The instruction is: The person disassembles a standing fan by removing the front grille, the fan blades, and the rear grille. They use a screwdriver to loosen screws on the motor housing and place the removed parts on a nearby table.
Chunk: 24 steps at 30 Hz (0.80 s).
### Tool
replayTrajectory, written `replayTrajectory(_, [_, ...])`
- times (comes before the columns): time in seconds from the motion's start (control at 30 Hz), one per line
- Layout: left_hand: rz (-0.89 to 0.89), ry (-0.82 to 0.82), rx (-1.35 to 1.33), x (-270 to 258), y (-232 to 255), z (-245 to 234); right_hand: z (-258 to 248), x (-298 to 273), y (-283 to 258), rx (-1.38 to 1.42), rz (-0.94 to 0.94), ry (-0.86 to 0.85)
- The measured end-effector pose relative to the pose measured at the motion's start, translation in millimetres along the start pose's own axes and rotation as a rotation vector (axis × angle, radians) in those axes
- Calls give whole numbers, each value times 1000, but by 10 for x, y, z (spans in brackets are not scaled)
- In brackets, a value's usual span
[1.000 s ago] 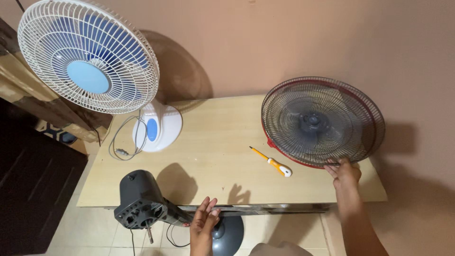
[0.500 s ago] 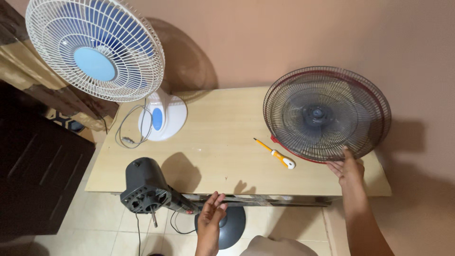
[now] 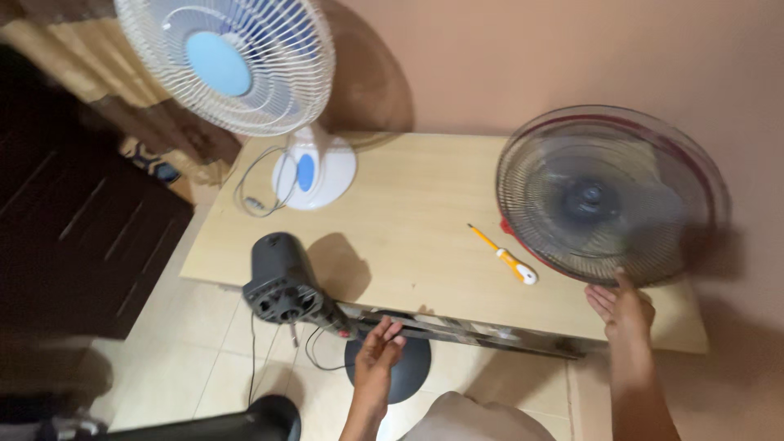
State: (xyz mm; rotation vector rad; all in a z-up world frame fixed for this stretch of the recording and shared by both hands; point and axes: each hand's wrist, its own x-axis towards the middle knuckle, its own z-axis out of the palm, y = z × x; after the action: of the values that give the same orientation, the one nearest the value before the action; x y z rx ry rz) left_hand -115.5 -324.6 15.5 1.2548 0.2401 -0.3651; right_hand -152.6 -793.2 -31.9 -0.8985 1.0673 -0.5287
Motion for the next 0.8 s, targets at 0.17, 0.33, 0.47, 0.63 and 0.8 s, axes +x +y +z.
replayTrajectory(0.17, [-50, 27, 45, -33, 53, -15, 123, -220, 406, -88, -87, -45])
replayTrajectory(0.33, [-34, 30, 33, -85, 51, -53, 415, -11, 1030, -648, -510, -61])
replayTrajectory(0.47, [-13, 29, 77, -132, 45, -57, 739, 64, 1165, -1249, -959, 38])
replayTrajectory(0.63, [-90, 66, 68, -227, 58, -82, 905, 5, 1236, -1350, -1122, 38])
replayTrajectory(0.8, [-125, 87, 47, -296, 5, -167, 932, -5, 1328, -1100, -1247, -194])
